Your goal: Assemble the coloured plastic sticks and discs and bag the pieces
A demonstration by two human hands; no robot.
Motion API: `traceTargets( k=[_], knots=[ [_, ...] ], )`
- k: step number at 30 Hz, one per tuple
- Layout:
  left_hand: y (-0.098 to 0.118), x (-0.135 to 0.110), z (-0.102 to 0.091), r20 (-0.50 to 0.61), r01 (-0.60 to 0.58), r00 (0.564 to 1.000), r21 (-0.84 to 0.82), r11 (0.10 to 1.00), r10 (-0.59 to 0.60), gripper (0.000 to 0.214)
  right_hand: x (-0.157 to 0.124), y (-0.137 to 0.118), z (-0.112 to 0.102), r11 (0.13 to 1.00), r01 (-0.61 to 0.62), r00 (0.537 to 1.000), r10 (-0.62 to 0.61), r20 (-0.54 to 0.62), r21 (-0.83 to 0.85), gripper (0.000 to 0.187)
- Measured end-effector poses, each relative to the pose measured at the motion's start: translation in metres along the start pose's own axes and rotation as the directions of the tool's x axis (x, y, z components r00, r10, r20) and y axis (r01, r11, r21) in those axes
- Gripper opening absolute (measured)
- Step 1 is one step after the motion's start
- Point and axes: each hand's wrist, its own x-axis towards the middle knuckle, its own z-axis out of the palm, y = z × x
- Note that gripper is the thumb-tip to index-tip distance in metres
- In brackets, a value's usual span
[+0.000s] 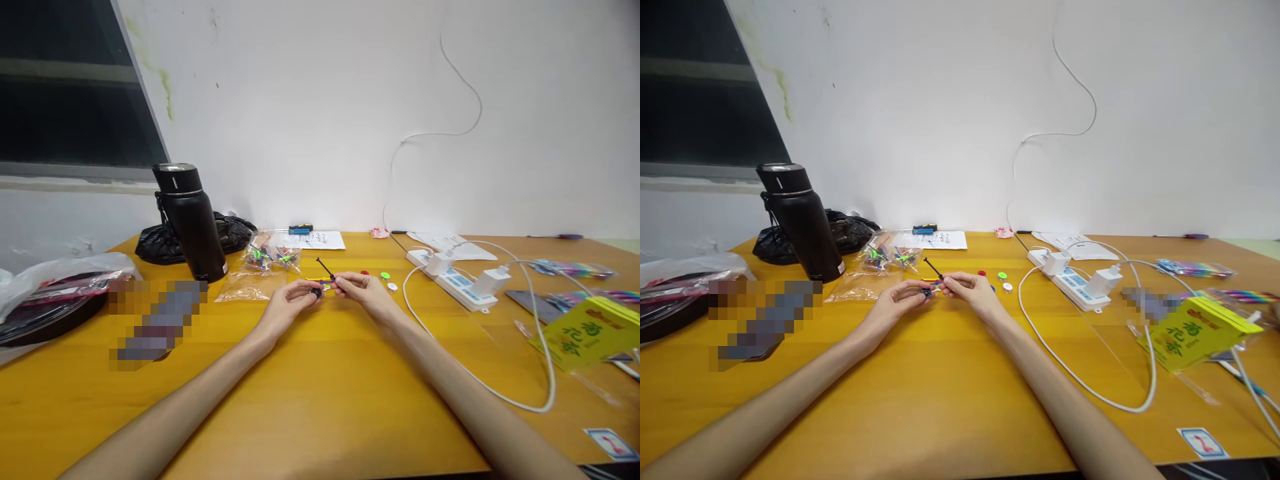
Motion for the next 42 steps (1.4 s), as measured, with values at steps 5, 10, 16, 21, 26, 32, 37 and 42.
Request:
traceTargets(
  k=[5,10,16,21,26,32,37,42],
  knots=[
    [-0.004,0.001,0.001,0.047,-0.007,0.999,-0.057,0.998,0.01,0.036,-0.004,-0.004,0.0,1.0,-0.008,0.999,0.009,0.035,-0.026,0.042],
    [0.0,-0.001,0.002,0.021,-0.014,1.0,0.002,1.0,0.014,0.038,-0.004,-0.003,0.003,0.988,0.076,0.996,-0.071,0.045,-0.133,0.041],
    [0.003,-0.002,0.003,0.007,-0.027,1.0,0.001,1.0,0.027,0.041,-0.003,0.0,0.006,0.983,0.121,0.99,-0.109,0.088,-0.138,0.041],
    [-0.001,0.0,0.001,0.015,0.006,1.0,-0.088,0.996,-0.005,0.046,-0.003,0.007,0.004,0.999,0.04,0.997,-0.037,0.071,-0.034,0.042],
    [-0.003,0.001,0.002,0.025,0.029,0.999,-0.148,0.989,-0.025,0.049,-0.003,0.012,0.005,0.999,-0.004,0.993,0.0,0.117,0.035,0.041],
    [-0.003,0.002,0.002,0.024,0.044,0.999,-0.128,0.991,-0.041,0.049,-0.004,0.009,0.007,1.0,-0.004,0.991,0.001,0.135,0.026,0.043],
    [-0.004,0.002,0.002,0.035,0.045,0.999,-0.141,0.989,-0.04,0.049,-0.004,0.009,0.006,0.999,-0.001,0.994,-0.005,0.109,0.049,0.04],
    [-0.003,0.001,0.002,0.051,0.019,0.999,-0.11,0.994,-0.014,0.05,-0.003,0.008,0.005,0.998,0.037,0.997,-0.04,0.067,0.044,0.039]
  ],
)
